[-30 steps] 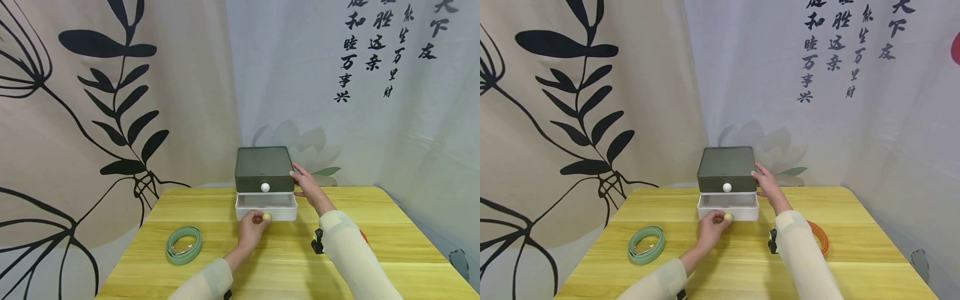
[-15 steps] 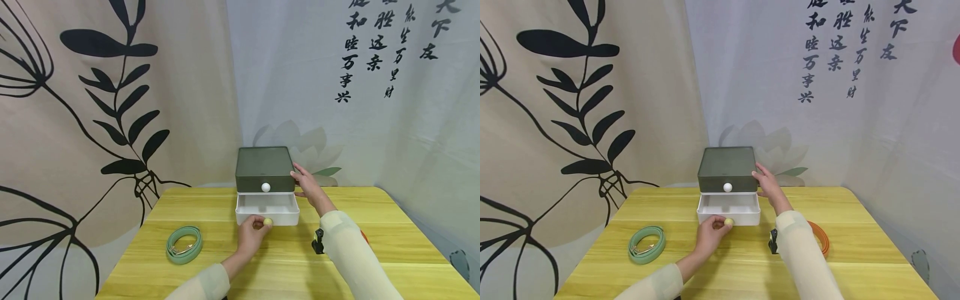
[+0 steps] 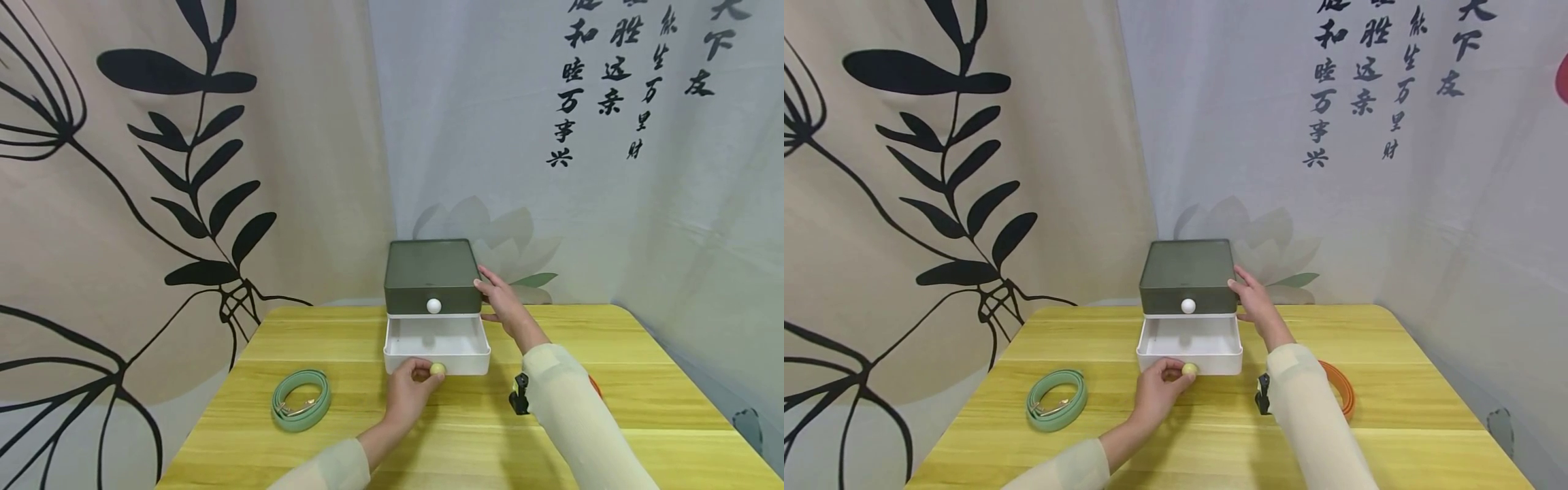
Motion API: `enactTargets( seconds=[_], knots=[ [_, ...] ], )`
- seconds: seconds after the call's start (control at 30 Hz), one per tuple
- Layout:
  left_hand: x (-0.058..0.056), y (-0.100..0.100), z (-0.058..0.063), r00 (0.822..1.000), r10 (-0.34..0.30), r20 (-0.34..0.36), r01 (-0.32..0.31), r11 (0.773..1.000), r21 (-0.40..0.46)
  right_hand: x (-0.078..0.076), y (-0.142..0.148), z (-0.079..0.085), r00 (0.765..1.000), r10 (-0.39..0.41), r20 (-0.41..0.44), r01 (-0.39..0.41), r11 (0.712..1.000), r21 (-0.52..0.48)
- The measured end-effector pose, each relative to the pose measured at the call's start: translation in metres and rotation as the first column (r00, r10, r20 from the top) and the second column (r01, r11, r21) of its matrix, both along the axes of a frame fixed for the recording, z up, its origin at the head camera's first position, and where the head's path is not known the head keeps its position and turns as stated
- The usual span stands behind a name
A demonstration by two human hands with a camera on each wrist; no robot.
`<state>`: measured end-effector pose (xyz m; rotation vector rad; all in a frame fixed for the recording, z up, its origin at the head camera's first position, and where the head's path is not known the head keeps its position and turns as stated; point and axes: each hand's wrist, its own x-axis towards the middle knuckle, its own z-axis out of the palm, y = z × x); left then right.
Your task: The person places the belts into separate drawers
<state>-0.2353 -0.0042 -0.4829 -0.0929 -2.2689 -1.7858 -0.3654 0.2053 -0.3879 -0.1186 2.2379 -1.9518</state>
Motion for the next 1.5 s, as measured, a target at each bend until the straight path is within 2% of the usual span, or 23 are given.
enactTargets(
  seconds=[0.4, 0.63, 0.8, 1.17, 1.5],
  knots=[
    [0.006, -0.001, 0.001, 1.0, -0.014, 0.012, 0.013, 1.0, 0.02, 0.0, 0.0, -0.001, 1.0, -0.008, -0.001, 0.008, 1.0, -0.005],
    [0.007, -0.003, -0.001, 0.999, -0.035, -0.034, 0.035, 0.999, -0.002, 0.0, 0.0, -0.001, 1.0, -0.008, 0.001, 0.008, 1.0, -0.003],
    [0.008, -0.006, -0.003, 0.999, -0.05, -0.007, 0.05, 0.999, 0.015, 0.0, -0.001, 0.0, 1.0, -0.01, 0.001, 0.01, 1.0, -0.003],
    [0.008, -0.028, -0.001, 1.0, -0.011, -0.018, 0.01, 0.999, -0.048, 0.003, -0.001, 0.003, 1.0, -0.006, 0.002, 0.006, 1.0, 0.011],
    [0.01, -0.051, 0.011, 1.0, -0.01, -0.025, 0.009, 1.0, -0.018, 0.003, -0.001, 0.001, 1.0, -0.002, -0.002, 0.002, 1.0, 0.001]
  ],
)
